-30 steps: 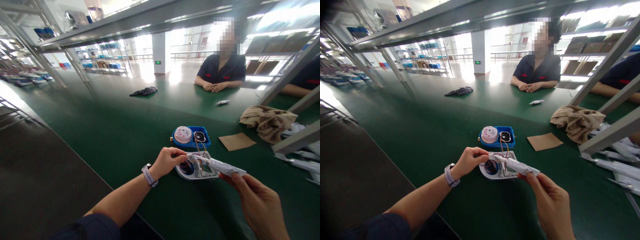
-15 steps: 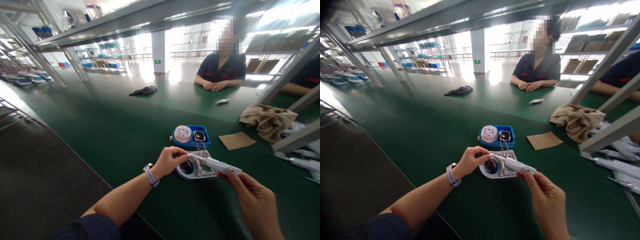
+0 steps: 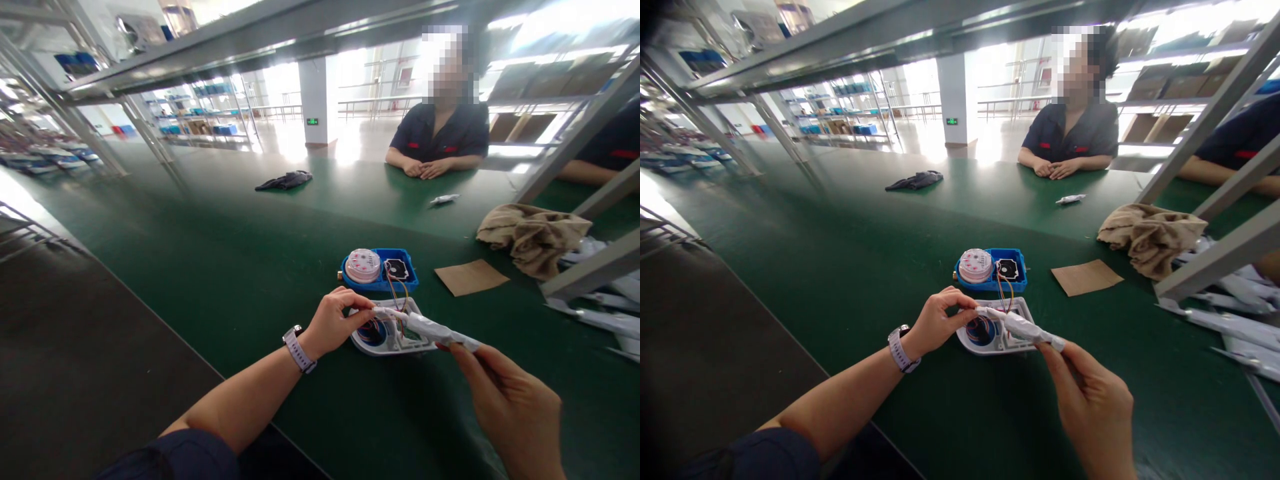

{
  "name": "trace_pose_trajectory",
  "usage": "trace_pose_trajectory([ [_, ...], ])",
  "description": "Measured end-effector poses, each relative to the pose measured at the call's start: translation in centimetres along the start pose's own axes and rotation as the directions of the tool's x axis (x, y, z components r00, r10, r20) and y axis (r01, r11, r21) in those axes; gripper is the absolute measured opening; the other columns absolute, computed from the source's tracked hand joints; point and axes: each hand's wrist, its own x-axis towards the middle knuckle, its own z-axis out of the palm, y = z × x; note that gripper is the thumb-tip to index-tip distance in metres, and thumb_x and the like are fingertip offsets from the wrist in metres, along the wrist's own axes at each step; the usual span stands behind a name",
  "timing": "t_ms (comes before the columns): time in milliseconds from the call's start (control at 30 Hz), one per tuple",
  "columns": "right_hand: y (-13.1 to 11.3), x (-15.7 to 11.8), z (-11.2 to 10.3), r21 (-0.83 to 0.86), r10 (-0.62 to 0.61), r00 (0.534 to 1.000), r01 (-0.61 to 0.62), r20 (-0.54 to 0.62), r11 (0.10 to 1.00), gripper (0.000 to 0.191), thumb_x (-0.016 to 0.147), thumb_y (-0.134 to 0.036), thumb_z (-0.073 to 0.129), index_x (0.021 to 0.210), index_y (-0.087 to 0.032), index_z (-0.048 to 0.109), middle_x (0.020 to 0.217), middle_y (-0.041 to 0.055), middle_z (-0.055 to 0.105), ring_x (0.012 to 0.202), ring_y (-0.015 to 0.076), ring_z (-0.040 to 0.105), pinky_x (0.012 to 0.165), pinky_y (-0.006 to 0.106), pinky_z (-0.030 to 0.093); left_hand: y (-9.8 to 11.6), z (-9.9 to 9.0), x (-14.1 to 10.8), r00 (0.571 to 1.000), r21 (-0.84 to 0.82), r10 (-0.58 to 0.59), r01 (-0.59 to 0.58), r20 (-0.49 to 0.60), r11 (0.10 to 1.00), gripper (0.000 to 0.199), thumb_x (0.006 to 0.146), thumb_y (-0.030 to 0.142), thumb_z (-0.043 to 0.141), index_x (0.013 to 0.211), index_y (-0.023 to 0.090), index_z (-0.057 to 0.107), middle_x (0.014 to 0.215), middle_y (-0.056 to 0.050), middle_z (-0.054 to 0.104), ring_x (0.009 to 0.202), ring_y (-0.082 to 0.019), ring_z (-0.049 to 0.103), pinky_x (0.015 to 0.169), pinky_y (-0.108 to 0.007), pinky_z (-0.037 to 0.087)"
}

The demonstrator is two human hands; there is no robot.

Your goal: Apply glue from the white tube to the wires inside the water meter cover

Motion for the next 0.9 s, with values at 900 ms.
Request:
trace_pose_trajectory([
  [900, 0.01, -0.37, 0.04, -0.079, -0.244, 0.969, 0.242, -0.020, 0.967, 0.035, 0.086, -0.055, 0.053, 0.091, -0.028, 0.074, 0.080, 0.0040, 0.073, 0.069, 0.0207, 0.068, 0.061, 0.030, 0.053, 0.42, -0.05, -0.27, 0.999, 0.226, 0.023, -0.031, 0.038, 0.974, 0.019, 0.090, 0.027, 0.056, 0.075, 0.017, 0.063, 0.071, -0.001, 0.066, 0.069, -0.015, 0.055, 0.077, -0.032, 0.040],
])
